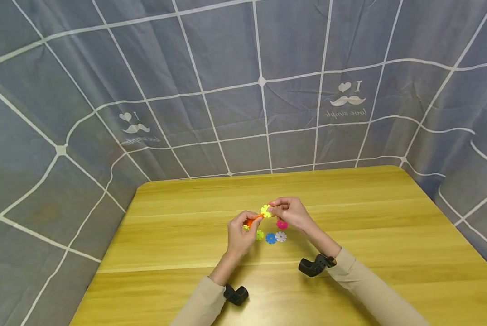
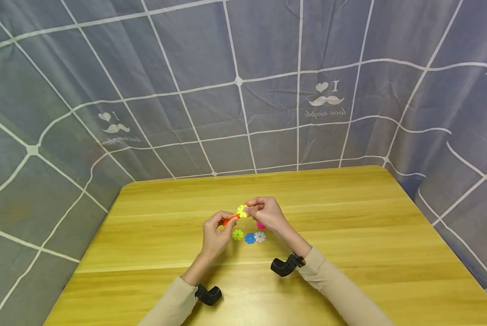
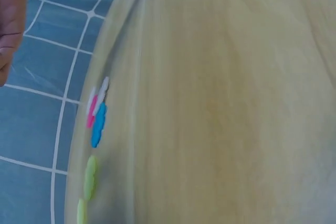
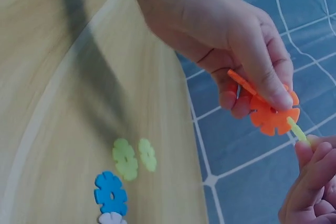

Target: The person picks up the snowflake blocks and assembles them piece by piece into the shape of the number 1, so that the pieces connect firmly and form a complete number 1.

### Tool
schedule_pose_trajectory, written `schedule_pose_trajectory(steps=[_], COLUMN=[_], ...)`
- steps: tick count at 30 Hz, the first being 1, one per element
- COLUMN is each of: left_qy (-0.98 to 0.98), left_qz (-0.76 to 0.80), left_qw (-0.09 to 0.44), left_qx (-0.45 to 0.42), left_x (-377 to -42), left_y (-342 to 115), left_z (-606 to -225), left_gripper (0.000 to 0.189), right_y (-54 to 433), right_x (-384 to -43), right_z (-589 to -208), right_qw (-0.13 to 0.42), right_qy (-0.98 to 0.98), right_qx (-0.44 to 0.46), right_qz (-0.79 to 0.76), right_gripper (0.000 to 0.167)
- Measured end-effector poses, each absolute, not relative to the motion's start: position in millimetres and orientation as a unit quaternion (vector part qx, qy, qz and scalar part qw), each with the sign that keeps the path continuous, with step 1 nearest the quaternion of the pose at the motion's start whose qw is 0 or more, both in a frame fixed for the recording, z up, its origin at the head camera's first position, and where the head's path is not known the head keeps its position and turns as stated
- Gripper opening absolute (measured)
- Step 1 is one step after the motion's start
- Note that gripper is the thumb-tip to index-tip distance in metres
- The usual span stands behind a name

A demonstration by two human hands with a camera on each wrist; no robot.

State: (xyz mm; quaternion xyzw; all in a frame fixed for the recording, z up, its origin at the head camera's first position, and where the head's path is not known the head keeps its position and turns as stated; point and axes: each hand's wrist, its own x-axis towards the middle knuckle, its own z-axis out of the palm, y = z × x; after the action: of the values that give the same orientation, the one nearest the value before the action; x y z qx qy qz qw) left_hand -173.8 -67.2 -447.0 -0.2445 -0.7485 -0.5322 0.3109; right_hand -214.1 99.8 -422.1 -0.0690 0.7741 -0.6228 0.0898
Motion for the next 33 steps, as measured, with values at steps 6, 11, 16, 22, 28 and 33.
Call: schedule_pose_trajectory(steps=[6, 11, 16, 22, 28, 33], left_qy=[-0.750, -0.756, -0.768, -0.785, -0.780, -0.789], left_qz=[-0.518, -0.513, -0.511, -0.534, -0.577, -0.565], left_qw=[0.324, 0.324, 0.303, 0.239, 0.176, 0.174], left_qx=[-0.252, -0.245, -0.239, -0.202, -0.166, -0.170], left_x=[-173.9, -172.9, -172.9, -182.9, -191.9, -193.5], left_y=[-67.1, -68.4, -70.1, -73.0, -76.9, -78.1], left_z=[-449.3, -452.9, -452.1, -462.4, -473.4, -473.3], left_gripper=[0.008, 0.009, 0.008, 0.005, 0.009, 0.013], right_y=[97.1, 96.3, 97.7, 98.8, 96.0, 95.2], right_x=[-210.9, -207.2, -211.7, -217.9, -219.6, -221.0], right_z=[-423.1, -427.7, -431.7, -432.9, -430.7, -430.3], right_qw=[0.066, 0.071, 0.102, 0.114, 0.093, 0.089], right_qy=[0.782, 0.763, 0.776, 0.781, 0.792, 0.794], right_qx=[-0.095, -0.117, -0.087, -0.062, -0.042, -0.023], right_qz=[-0.612, -0.632, -0.616, -0.610, -0.602, -0.601], right_gripper=[0.021, 0.017, 0.023, 0.028, 0.026, 0.025])
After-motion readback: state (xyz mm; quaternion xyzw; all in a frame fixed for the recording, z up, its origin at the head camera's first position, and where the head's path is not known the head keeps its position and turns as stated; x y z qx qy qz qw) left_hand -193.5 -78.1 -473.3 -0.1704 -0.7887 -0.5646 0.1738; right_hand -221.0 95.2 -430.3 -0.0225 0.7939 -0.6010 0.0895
